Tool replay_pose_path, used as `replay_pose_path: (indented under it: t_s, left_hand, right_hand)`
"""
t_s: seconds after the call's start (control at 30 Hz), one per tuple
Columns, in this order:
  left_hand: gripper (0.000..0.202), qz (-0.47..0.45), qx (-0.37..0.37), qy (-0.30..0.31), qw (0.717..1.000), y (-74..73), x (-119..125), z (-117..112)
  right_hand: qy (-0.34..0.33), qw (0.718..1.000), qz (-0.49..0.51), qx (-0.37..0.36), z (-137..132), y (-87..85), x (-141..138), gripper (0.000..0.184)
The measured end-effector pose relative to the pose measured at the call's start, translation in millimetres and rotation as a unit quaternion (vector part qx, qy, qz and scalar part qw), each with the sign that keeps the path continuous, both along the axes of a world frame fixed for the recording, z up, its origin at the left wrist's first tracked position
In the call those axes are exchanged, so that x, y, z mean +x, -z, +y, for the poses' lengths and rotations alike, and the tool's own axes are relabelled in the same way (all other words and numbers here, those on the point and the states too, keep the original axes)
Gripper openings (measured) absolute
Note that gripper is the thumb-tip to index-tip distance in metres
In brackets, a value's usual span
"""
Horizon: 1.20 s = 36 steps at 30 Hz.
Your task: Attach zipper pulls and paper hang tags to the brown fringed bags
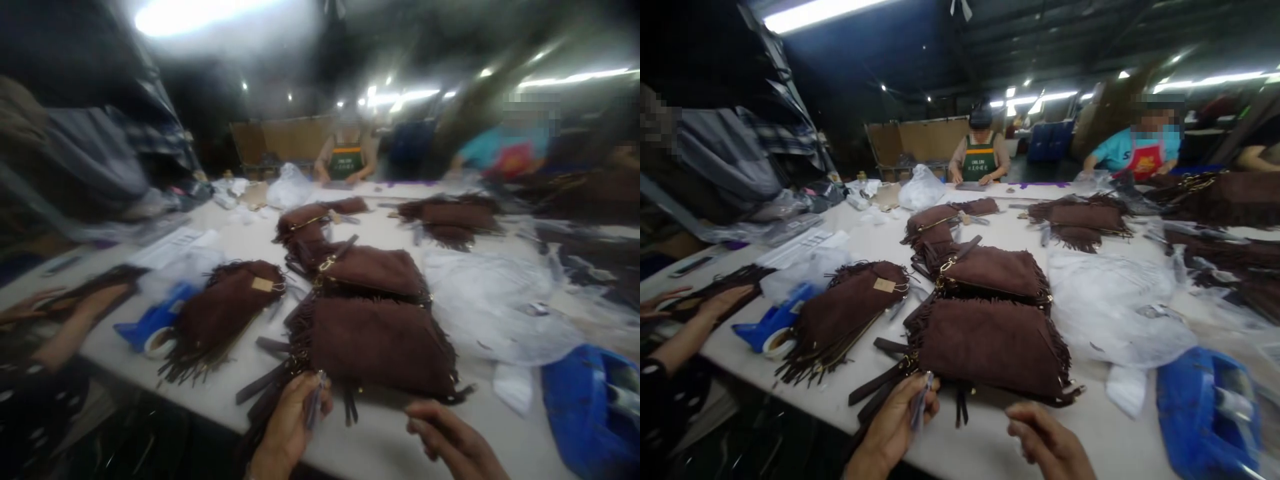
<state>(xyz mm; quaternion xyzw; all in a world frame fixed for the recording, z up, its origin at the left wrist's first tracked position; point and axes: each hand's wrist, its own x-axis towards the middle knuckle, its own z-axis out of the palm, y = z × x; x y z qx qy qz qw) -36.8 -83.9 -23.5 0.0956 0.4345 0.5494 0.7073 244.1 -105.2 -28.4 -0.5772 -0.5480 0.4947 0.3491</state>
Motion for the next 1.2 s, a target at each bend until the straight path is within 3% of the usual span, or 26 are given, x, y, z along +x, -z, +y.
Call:
replay_pose_path:
  t_s: [0.13, 0.27, 0.4, 0.83, 1.2]
  left_hand:
    - [0.019, -0.038, 0.002, 0.041, 0.998, 4.7, -5.0, 1.1]
    - [0.022, -0.054, -0.030, 0.047, 0.997, 13.0, -14.2, 6.0]
    - [0.021, -0.072, -0.039, 0.063, 0.995, 15.7, -21.4, 10.2]
    - [0.020, -0.075, -0.045, 0.143, 0.986, 11.6, -34.4, 16.9]
    - [0.024, 0.079, 0.038, 0.079, 0.993, 2.4, -23.5, 0.1]
  right_hand:
    - [-0.136, 0.986, 0.065, 0.075, 33.1, -23.6, -86.8, 0.019]
    - [-0.211, 0.969, 0.051, 0.117, 50.6, -21.3, -119.7, 0.022]
    - [-0.223, 0.963, -0.027, 0.150, 54.2, -19.2, -127.5, 0.023]
    - [-0.282, 0.904, -0.246, 0.206, 60.2, -44.0, -144.3, 0.027]
    - [-0.274, 0.908, -0.270, 0.165, 62.5, -49.8, -151.5, 0.025]
